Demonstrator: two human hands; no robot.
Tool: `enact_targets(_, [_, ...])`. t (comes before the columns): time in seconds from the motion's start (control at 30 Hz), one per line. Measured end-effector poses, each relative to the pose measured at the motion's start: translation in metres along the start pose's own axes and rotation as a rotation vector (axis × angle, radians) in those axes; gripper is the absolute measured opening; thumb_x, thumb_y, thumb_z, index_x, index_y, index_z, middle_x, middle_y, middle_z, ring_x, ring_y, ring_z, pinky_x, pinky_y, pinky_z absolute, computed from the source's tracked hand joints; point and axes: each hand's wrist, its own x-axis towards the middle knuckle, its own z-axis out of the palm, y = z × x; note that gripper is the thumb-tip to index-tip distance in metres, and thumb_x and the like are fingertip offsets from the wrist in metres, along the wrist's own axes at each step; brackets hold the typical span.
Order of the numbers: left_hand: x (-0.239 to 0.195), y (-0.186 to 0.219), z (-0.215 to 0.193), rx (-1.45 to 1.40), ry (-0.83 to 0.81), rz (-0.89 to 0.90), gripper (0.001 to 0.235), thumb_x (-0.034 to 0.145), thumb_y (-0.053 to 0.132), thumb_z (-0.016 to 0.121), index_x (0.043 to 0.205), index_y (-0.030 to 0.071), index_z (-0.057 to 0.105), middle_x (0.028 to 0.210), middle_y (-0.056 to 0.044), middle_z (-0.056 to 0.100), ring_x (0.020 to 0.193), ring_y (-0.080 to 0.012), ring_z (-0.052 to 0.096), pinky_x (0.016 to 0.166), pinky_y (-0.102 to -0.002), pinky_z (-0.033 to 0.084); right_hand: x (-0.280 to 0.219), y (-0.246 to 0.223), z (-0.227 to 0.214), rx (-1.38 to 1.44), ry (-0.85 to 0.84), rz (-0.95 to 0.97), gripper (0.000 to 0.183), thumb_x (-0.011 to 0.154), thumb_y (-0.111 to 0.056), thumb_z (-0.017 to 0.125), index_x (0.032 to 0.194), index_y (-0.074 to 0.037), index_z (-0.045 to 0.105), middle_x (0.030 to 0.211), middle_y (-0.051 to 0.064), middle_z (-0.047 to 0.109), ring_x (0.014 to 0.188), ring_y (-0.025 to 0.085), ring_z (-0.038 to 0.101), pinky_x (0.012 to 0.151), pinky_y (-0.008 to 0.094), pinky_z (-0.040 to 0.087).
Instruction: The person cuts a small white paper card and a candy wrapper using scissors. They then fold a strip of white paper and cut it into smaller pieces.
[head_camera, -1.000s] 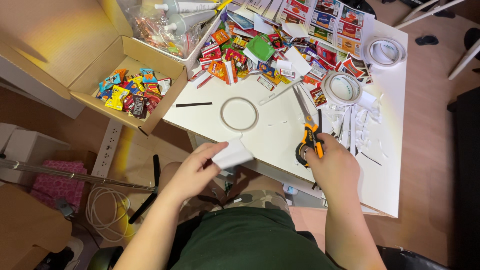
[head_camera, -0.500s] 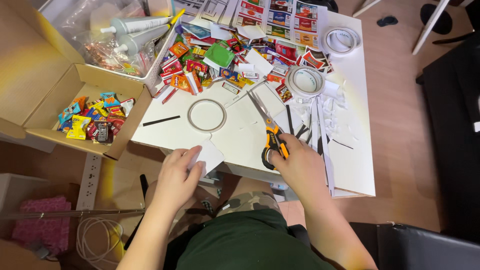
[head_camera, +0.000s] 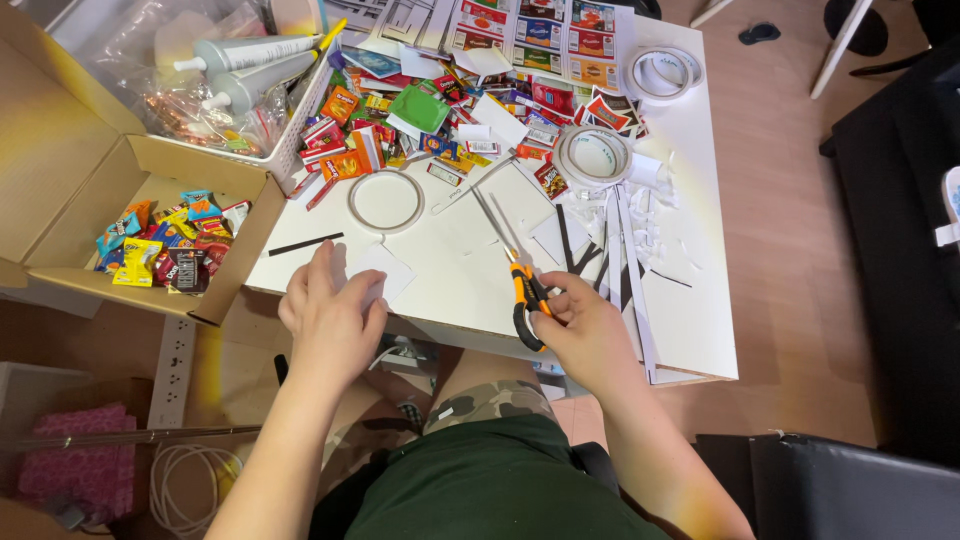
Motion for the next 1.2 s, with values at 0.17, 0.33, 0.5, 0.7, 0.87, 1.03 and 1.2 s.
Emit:
enact_targets(0.17, [0.002, -0.01, 0.006, 0.046, 0.026, 0.014, 0.03, 0.09, 0.024, 0.068, 0.118, 0.026, 0.074, 0.139, -0.006, 0.046, 0.131, -0.0372, 0.039, 0.105, -0.052, 0.033, -0.005, 0.02, 0.019, 0.853, -0.232, 0.034, 0.065, 0.08, 0.006, 0.071, 0.141, 0.003, 0.049, 0.083, 0.022, 0.07, 0.069, 0.032, 0.076, 0.064, 0.042, 0.068])
enact_targets(0.33, [0.0, -0.016, 0.011, 0.067, 0.012, 0.157, 0.038, 0.089, 0.016, 0.062, 0.125, 0.025, 0.069, 0.13, -0.002, 0.063, 0.107, -0.0411, 0.054, 0.083, -0.056, 0.045, -0.033, 0.023, 0.037, 1.213, -0.865, 0.402, 0.082, 0.074, 0.0, 0.081, 0.148, -0.008, 0.048, 0.093, 0.012, 0.061, 0.084, 0.026, 0.064, 0.068, 0.037, 0.059])
enact_targets(0.5, [-0.007, -0.019, 0.016, 0.013, 0.015, 0.203, 0.03, 0.088, 0.008, 0.059, 0.113, 0.02, 0.069, 0.123, 0.0, 0.067, 0.111, -0.0348, 0.057, 0.085, -0.053, 0.044, -0.025, 0.075, 0.059, 1.345, -1.081, 0.558, 0.077, 0.087, -0.031, 0.076, 0.153, -0.01, 0.043, 0.096, 0.011, 0.061, 0.073, 0.018, 0.059, 0.058, 0.027, 0.056])
enact_targets(0.7, [-0.009, -0.027, 0.018, -0.023, -0.011, 0.266, 0.028, 0.086, 0.008, 0.06, 0.103, 0.023, 0.076, 0.111, 0.007, 0.074, 0.108, -0.0277, 0.062, 0.087, -0.049, 0.042, -0.016, 0.076, 0.079, 1.279, -1.204, 0.599, 0.07, 0.092, -0.042, 0.066, 0.15, -0.008, 0.045, 0.088, 0.011, 0.057, 0.066, 0.018, 0.059, 0.049, 0.026, 0.053])
enact_targets(0.87, [-0.018, -0.035, 0.01, -0.039, -0.151, 0.334, 0.029, 0.08, 0.013, 0.059, 0.096, 0.028, 0.078, 0.103, 0.013, 0.076, 0.105, -0.0165, 0.065, 0.092, -0.043, 0.033, -0.002, 0.069, 0.096, 1.251, -1.304, 0.596, 0.072, 0.094, -0.043, 0.065, 0.152, -0.007, 0.043, 0.089, 0.01, 0.06, 0.062, 0.018, 0.062, 0.047, 0.027, 0.055])
enact_targets(1.03, [-0.02, -0.044, -0.01, -0.162, -0.008, 0.329, 0.021, 0.079, 0.012, 0.058, 0.083, 0.022, 0.076, 0.086, 0.003, 0.075, 0.086, -0.0272, 0.068, 0.079, -0.045, 0.05, 0.01, 0.081, 0.111, 1.279, -1.347, 0.675, 0.07, 0.097, -0.046, 0.06, 0.151, -0.005, 0.043, 0.087, 0.011, 0.056, 0.062, 0.019, 0.059, 0.046, 0.028, 0.055])
enact_targets(1.2, [0.032, -0.03, -0.03, -0.041, 0.081, 0.348, 0.035, 0.084, 0.006, 0.057, 0.114, 0.018, 0.07, 0.119, -0.002, 0.069, 0.104, -0.036, 0.06, 0.089, -0.051, 0.046, 0.013, 0.095, 0.11, 1.314, -1.373, 0.691, 0.076, 0.096, -0.048, 0.059, 0.155, -0.006, 0.037, 0.09, 0.012, 0.054, 0.062, 0.02, 0.058, 0.048, 0.027, 0.054])
